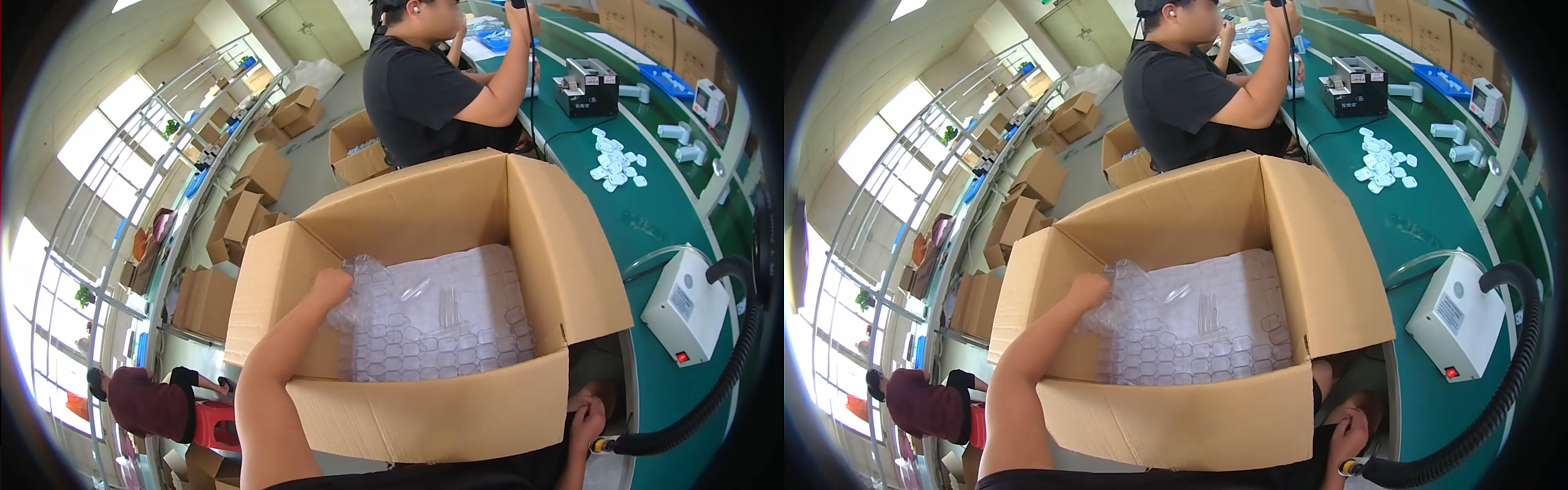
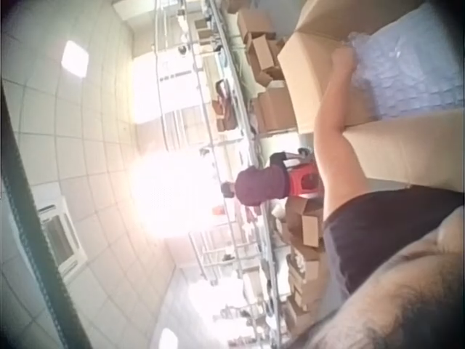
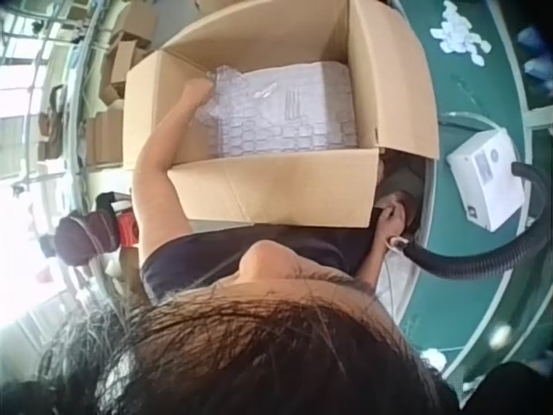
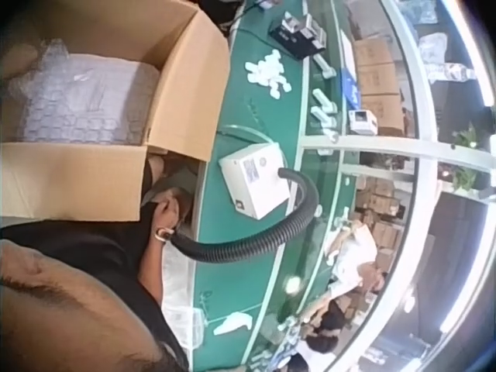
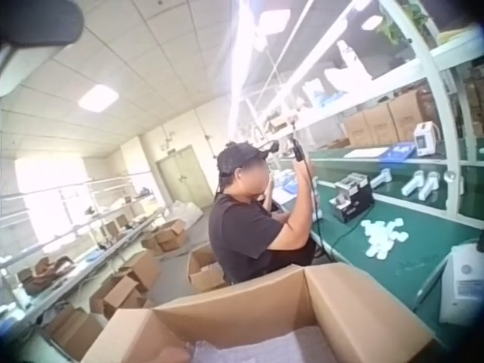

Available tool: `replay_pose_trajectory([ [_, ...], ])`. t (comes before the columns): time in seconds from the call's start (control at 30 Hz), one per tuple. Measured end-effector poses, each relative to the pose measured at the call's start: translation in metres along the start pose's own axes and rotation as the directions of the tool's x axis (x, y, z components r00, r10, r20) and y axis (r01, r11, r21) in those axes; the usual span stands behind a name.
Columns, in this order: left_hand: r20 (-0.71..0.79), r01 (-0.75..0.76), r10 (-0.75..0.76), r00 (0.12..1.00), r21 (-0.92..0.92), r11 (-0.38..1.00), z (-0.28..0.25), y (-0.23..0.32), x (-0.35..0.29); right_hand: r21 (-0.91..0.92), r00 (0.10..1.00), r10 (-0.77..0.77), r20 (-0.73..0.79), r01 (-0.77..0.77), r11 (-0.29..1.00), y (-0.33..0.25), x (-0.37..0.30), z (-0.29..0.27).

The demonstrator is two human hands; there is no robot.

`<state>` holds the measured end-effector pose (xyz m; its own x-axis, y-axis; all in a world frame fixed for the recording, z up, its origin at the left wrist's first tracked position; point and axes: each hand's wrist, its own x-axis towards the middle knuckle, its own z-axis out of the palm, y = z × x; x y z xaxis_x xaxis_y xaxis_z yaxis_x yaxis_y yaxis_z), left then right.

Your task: The person retrieves plastic covers from a box, picks up handheld fans from a conveyor belt, blows air over them with an air nozzle, attaches the plastic covers to the fans, and places the fans back onto the conveyor belt.

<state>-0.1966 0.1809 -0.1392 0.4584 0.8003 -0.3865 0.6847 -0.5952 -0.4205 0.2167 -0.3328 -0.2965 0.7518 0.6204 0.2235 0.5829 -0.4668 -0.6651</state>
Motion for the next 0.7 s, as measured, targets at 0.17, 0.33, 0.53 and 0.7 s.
replay_pose_trajectory([
  [0.17, -0.051, 0.023, -0.022, 0.998, 0.017, 1.000, 0.025, 0.007, 0.009, 0.000, 1.000, 0.004, -0.009, -0.004, 1.000, 0.004, -0.005, -0.004],
  [0.33, -0.029, 0.090, -0.095, 0.995, -0.117, 0.989, 0.055, -0.007, 0.035, 0.063, 0.995, 0.102, -0.009, -0.101, 0.993, 0.009, -0.010, -0.005],
  [0.53, -0.198, 0.051, -0.083, 0.977, -0.163, 0.985, 0.035, -0.003, 0.025, 0.039, 0.994, 0.106, -0.022, -0.105, 0.994, 0.010, -0.016, -0.009],
  [0.7, -0.243, -0.016, -0.030, 0.970, -0.185, 0.983, -0.024, -0.011, -0.004, 0.034, 0.995, 0.076, -0.062, -0.074, 0.997, 0.017, -0.016, -0.005],
])
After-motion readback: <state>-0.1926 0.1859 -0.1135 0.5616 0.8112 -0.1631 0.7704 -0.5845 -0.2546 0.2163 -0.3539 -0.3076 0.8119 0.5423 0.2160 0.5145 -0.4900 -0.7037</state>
